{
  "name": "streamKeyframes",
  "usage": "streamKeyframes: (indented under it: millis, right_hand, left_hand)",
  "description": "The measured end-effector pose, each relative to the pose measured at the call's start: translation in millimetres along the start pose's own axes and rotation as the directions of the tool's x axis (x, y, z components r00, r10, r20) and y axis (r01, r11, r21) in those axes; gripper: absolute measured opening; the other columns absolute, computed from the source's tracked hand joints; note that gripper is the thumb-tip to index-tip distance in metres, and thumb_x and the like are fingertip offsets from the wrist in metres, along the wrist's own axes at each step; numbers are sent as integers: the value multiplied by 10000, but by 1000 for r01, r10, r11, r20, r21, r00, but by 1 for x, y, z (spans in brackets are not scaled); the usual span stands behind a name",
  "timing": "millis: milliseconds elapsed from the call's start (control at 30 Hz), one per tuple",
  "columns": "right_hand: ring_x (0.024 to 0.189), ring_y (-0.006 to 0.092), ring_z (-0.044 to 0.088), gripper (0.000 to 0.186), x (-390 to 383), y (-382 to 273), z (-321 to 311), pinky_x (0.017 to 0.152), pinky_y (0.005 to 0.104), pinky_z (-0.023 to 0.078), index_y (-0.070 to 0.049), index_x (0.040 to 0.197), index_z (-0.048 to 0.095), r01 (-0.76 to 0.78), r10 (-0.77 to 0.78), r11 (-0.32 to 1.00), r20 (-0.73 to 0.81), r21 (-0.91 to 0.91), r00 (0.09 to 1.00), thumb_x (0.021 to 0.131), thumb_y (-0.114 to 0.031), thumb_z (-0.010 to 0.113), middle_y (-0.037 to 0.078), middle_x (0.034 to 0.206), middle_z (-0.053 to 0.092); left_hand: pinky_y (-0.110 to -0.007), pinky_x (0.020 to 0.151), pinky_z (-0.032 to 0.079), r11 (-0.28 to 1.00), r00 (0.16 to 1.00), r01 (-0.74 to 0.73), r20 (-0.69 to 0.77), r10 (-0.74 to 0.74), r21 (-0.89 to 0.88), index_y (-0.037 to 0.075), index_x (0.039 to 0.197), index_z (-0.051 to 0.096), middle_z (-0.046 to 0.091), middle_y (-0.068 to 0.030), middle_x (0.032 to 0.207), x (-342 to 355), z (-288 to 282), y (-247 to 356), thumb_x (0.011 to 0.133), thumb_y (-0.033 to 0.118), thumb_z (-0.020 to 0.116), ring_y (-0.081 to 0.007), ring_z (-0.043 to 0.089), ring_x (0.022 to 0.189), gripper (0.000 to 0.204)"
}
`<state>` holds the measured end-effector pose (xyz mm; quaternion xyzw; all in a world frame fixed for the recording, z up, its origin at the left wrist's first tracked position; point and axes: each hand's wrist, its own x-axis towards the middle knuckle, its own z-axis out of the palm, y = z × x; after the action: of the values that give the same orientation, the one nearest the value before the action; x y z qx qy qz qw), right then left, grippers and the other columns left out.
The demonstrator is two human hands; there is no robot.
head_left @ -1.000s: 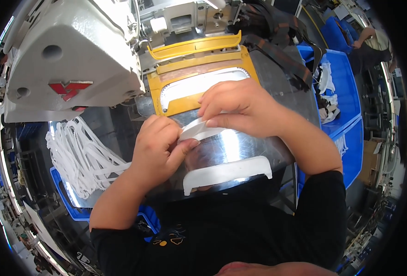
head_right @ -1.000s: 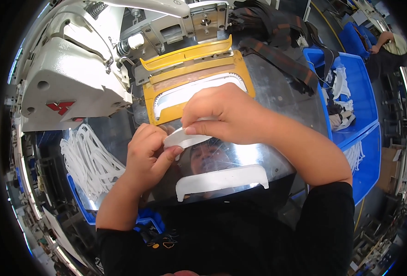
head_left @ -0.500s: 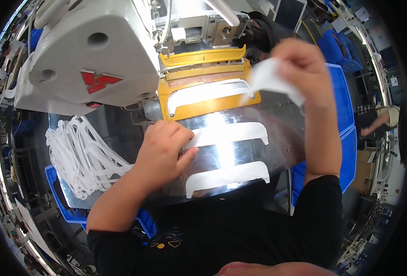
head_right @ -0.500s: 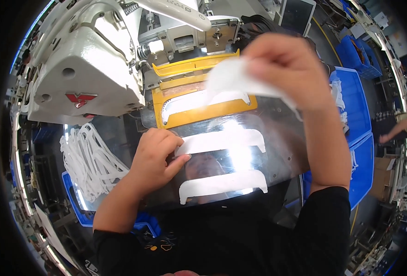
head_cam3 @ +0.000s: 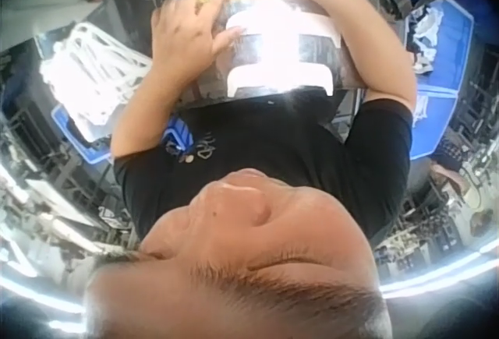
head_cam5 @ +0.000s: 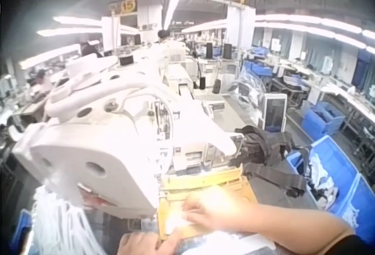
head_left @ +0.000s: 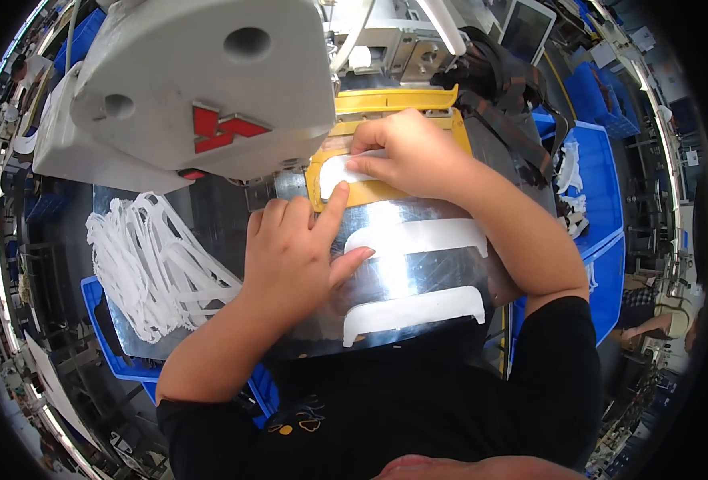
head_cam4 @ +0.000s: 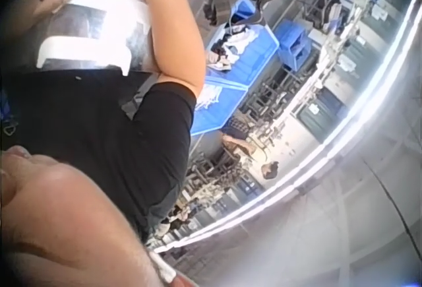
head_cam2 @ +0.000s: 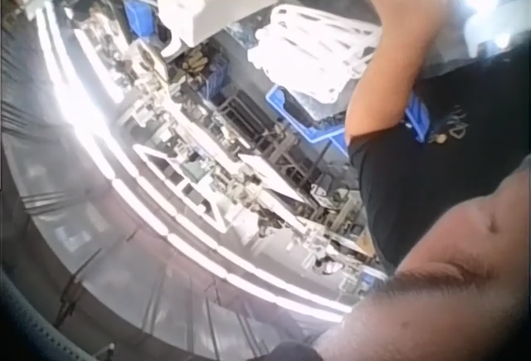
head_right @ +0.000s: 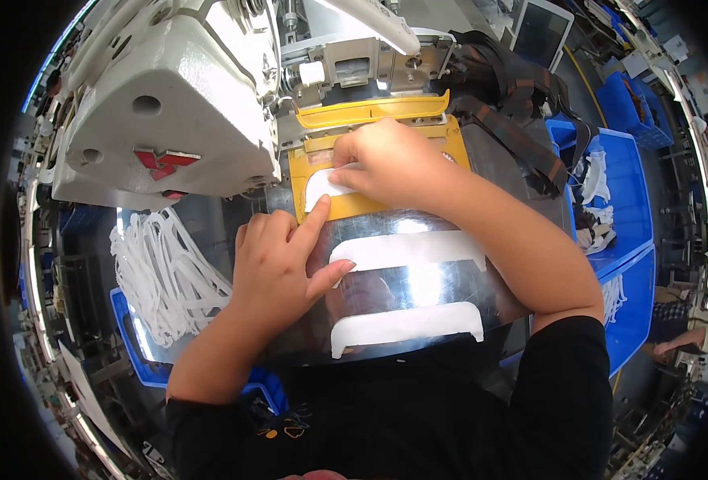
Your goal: The recorder is sewing white fabric lining onto black leather straps using an industrial sewing machine.
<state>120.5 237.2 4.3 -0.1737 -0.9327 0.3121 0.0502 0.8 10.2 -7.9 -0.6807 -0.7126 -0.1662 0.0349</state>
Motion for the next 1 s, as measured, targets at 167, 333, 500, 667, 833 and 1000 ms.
streamKeyframes:
  millis: [167,333,500,667,833,1000]
  right_hand:
    - [874,365,764,259,0,-5,-1,796,432,591,-41,1004,798,3,-3,998,-2,-55,1000,933,-288,820,168,925,792]
    - [900,383,756,289,-2,-6,-2,792,444,584,-59,1003,743,-41,38,991,-28,-129,999,911,-317,839,156,924,783]
    - [878,373,745,345,-19,14,-14,768,451,570,-50,1033,697,-96,80,985,-117,-143,990,876,-301,872,158,904,762]
    - [737,263,689,333,-50,38,-50,694,390,536,-31,1037,687,-181,174,980,-83,-80,981,861,-228,890,119,803,711]
    - [679,149,627,294,-64,47,-50,637,315,497,-16,983,697,-321,338,936,-117,143,934,863,-191,901,69,758,675]
    - [692,192,654,318,-67,42,-53,650,344,518,-15,958,698,-328,333,943,-138,58,933,845,-222,913,88,774,692]
  left_hand:
    - [-444,871,428,998,998,61,25,-61,20,104,1509,647,547,-72,994,1,-1,-2,847,681,767,-281,546,949,886]
    - [-453,910,429,996,993,85,84,-87,23,86,1476,673,541,-77,1017,1,-3,-1,799,756,766,-291,540,965,957]
    - [-458,928,432,996,991,88,101,-91,35,77,1455,688,538,-80,1026,0,-4,-1,791,732,788,-300,539,976,939]
    - [-454,897,454,995,995,58,74,-64,86,40,1416,707,553,-85,999,-2,-2,-2,789,766,760,-303,553,959,960]
    - [-457,915,456,996,994,52,89,-58,74,24,1432,689,561,-99,1022,0,-2,-2,767,729,797,-317,557,969,975]
    - [-456,917,459,995,995,47,89,-55,84,20,1436,684,558,-103,1023,0,-5,-1,773,727,793,-320,558,971,976]
